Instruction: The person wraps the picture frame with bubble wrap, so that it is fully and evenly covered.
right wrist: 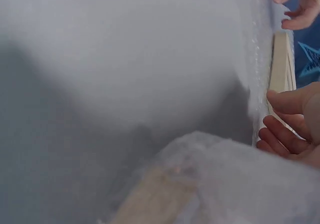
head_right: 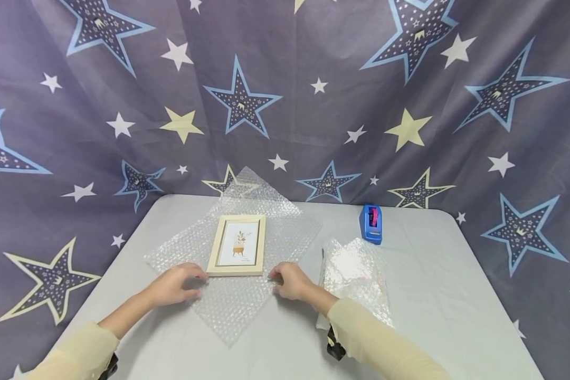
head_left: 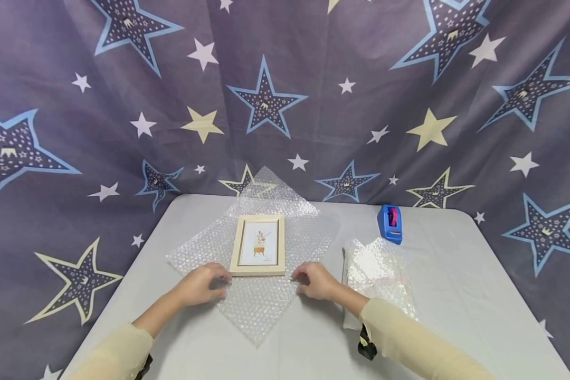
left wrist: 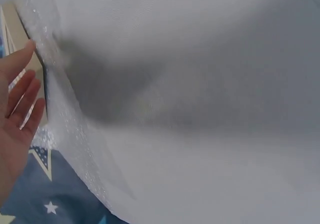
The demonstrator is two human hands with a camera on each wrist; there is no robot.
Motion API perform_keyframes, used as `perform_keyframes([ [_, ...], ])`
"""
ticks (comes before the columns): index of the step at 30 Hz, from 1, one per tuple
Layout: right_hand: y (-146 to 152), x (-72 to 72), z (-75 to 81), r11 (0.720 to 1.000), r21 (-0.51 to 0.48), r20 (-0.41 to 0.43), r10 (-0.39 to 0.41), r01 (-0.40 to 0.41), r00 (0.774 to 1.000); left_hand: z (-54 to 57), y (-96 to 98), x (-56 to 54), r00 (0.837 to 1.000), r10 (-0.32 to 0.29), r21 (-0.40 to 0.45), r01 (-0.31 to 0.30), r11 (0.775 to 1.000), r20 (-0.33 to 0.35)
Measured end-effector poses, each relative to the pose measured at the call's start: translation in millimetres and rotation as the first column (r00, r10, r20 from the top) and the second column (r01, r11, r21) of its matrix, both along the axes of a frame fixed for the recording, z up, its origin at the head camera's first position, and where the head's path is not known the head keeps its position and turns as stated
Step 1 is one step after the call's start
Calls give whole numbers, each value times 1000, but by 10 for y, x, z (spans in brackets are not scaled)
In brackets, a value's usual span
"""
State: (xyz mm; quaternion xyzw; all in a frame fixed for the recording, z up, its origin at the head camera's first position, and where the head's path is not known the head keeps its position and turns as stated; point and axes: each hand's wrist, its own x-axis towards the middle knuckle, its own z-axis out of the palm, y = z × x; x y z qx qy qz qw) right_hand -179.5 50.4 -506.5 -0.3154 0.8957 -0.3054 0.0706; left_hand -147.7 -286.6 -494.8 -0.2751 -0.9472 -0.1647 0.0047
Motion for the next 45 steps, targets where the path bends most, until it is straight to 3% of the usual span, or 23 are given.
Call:
perform_keyframes([
  [5,-23,47,43,993,89,-105,90,-81,990,46,5,12,998,-63,-46,63,997,3],
  [10,-60,92,54,976,176,-168,158,-128,973,39,34,63,988,-100,-59,108,992,116],
  [21,-104,113,61,949,293,-239,193,-119,952,75,137,125,978,-72,-76,88,993,194],
  [26,-93,103,43,950,293,-250,187,-109,950,118,116,108,972,-94,-28,102,994,217],
  [32,-80,85,38,955,276,-245,181,-111,952,193,73,51,969,-147,130,122,984,200],
  [38,-64,41,50,967,228,-209,166,-117,964,261,55,-78,984,-76,200,42,979,164],
  [45,-56,26,60,987,125,-112,117,-103,987,253,26,-156,985,18,257,-63,964,172],
])
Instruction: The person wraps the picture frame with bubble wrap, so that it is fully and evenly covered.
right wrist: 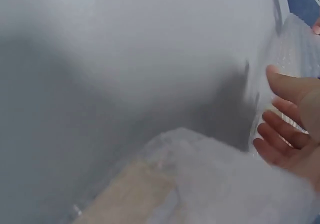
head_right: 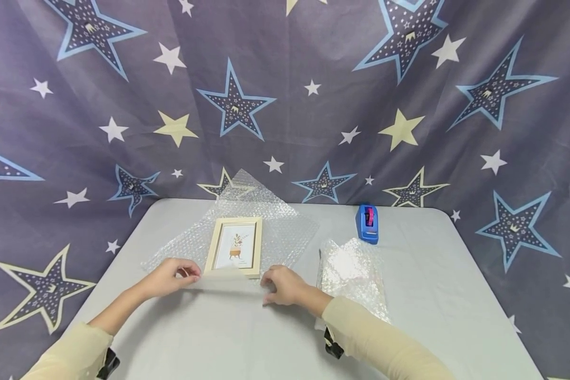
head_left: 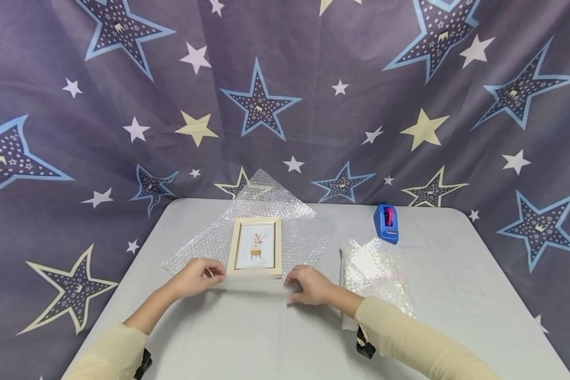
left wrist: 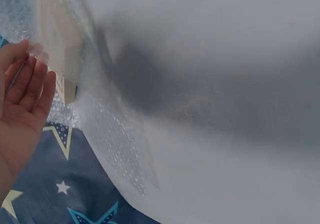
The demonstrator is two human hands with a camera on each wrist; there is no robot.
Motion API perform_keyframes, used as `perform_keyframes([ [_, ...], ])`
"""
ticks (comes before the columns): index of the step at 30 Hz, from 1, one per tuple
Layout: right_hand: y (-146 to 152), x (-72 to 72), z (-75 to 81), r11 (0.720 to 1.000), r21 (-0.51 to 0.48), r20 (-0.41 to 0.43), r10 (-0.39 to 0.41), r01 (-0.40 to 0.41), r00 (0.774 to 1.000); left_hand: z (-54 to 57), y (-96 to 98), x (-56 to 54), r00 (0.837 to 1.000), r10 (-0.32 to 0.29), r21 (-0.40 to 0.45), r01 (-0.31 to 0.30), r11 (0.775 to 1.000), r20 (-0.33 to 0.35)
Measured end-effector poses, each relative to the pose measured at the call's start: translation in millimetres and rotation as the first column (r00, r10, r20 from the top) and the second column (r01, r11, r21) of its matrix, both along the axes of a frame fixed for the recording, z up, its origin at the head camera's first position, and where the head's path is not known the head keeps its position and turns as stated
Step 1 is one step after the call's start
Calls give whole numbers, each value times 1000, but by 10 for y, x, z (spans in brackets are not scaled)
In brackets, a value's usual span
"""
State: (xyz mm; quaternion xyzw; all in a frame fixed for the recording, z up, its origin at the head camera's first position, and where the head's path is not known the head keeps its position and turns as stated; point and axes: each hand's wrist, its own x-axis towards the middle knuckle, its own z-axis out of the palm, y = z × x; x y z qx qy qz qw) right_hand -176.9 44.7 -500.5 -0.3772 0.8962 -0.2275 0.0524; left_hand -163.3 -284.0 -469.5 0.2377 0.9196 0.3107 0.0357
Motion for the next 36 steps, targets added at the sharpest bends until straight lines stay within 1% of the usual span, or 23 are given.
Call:
perform_keyframes([
  [3,-38,-22,9,993,-113,34,-13,17,999,-20,-31,-31,999,51,46,-51,998,-4],
  [5,-72,-49,15,977,-207,59,-41,53,997,-34,-43,-57,996,90,70,-89,994,-6],
  [8,-130,-106,21,933,-335,107,-101,131,989,-61,-50,-105,989,146,107,-146,983,9],
  [10,-170,-150,23,900,-391,135,-148,190,980,-76,-44,-140,984,178,129,-180,975,22],
  [12,-206,-192,28,874,-424,154,-191,239,969,-88,-37,-174,979,198,153,-203,967,43],
  [16,-266,-270,22,839,-440,182,-267,321,946,-114,-16,-253,970,230,187,-242,952,84],
  [20,-314,-349,-10,805,-420,228,-352,418,908,-150,17,-358,958,269,209,-284,936,100],
  [21,-324,-369,-21,795,-412,241,-376,445,895,-160,29,-384,954,283,214,-298,930,101],
  [24,-336,-418,-56,759,-376,304,-441,532,844,-195,72,-471,952,293,232,-305,924,86],
  [27,-347,-437,-93,730,-336,358,-485,595,798,-257,97,-544,953,295,246,-304,920,72],
  [29,-357,-435,-112,717,-317,378,-505,621,776,-308,108,-579,950,303,250,-312,917,73],
  [34,-391,-403,-127,695,-271,380,-558,666,738,-422,133,-630,934,346,225,-357,906,90],
  [36,-405,-391,-125,689,-252,376,-576,679,725,-442,146,-633,932,354,211,-361,908,74],
])
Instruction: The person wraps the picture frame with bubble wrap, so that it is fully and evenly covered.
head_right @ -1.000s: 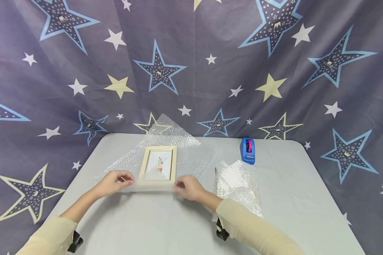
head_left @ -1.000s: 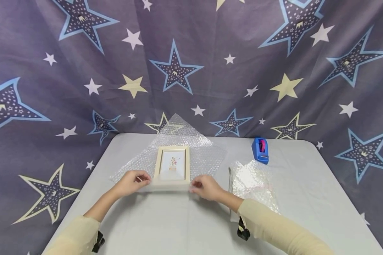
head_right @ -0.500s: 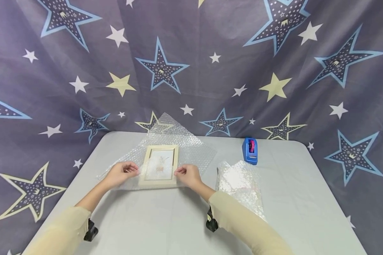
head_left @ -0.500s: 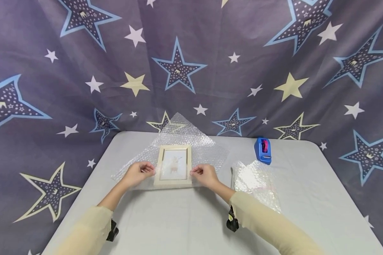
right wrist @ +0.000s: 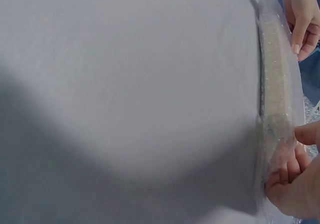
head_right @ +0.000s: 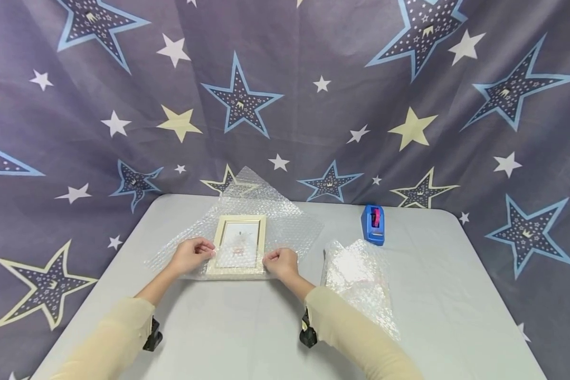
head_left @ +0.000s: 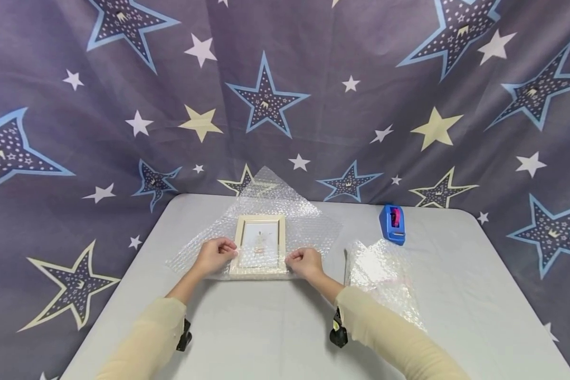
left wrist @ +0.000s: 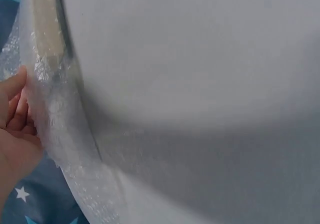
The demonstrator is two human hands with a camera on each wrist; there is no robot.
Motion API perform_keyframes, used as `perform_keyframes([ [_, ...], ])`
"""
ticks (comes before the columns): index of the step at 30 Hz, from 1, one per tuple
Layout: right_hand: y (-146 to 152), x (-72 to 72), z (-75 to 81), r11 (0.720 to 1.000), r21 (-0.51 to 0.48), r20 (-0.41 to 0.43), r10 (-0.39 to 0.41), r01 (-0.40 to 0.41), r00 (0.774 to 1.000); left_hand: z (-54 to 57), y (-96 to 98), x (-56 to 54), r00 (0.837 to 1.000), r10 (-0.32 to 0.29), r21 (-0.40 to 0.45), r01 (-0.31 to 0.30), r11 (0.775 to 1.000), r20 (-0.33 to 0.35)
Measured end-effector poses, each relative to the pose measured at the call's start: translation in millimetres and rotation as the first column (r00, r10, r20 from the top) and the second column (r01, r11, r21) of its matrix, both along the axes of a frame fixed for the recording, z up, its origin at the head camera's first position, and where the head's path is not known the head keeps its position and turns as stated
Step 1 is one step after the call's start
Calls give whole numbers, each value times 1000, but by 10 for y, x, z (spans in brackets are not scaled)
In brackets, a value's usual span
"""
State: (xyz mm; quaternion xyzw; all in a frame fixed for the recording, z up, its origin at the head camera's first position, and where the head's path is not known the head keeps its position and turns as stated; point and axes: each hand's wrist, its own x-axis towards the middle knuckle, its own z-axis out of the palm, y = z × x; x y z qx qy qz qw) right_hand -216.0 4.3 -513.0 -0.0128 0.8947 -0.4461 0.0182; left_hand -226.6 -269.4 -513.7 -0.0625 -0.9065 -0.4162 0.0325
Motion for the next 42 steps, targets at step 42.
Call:
perform_keyframes([
  [42,-144,135,53,708,598,-278,623,-376,731,186,155,42,966,164,-190,-126,974,201],
])
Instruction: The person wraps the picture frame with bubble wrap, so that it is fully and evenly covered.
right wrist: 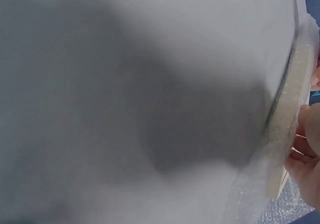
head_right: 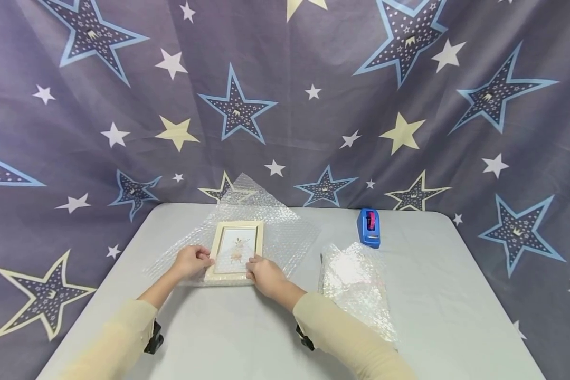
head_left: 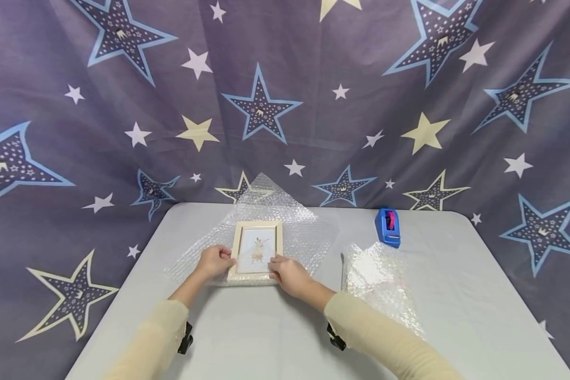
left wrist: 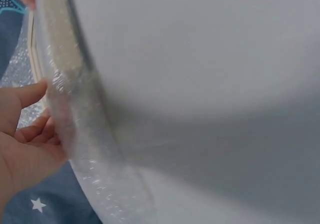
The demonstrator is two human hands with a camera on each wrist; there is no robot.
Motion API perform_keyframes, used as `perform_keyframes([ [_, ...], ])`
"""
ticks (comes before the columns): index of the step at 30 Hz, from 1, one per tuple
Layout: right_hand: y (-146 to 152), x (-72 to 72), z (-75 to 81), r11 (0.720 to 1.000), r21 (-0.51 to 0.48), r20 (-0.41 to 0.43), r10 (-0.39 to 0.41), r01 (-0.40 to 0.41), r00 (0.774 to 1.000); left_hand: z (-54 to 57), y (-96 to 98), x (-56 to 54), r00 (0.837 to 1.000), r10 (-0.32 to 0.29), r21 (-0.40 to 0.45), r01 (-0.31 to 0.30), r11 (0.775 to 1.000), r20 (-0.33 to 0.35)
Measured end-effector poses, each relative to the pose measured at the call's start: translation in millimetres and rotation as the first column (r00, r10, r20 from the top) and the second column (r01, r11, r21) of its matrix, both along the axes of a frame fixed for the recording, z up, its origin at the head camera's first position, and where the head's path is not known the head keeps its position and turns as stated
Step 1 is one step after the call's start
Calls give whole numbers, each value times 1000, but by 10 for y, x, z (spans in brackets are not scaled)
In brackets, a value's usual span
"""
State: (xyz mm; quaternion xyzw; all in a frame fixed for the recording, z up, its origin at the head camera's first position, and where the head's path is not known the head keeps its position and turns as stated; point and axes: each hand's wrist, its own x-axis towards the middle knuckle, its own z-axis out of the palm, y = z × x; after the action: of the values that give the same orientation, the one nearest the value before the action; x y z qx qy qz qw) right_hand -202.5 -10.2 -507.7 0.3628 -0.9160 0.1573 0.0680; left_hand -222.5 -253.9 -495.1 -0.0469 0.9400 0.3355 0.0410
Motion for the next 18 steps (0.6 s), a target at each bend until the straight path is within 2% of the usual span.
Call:
perform_keyframes([
  [4,13,-12,-23,1000,18,-27,-6,6,1000,76,6,-131,999,-45,-50,45,998,1],
  [8,19,-7,-53,998,64,-40,-10,12,999,134,35,-306,998,-55,-78,55,995,0],
  [14,3,-30,-26,996,90,-48,9,-5,999,217,69,-586,999,-42,-103,43,994,6],
  [18,-12,-89,33,994,110,-41,27,-22,999,256,70,-729,999,-36,-95,35,995,-2],
])
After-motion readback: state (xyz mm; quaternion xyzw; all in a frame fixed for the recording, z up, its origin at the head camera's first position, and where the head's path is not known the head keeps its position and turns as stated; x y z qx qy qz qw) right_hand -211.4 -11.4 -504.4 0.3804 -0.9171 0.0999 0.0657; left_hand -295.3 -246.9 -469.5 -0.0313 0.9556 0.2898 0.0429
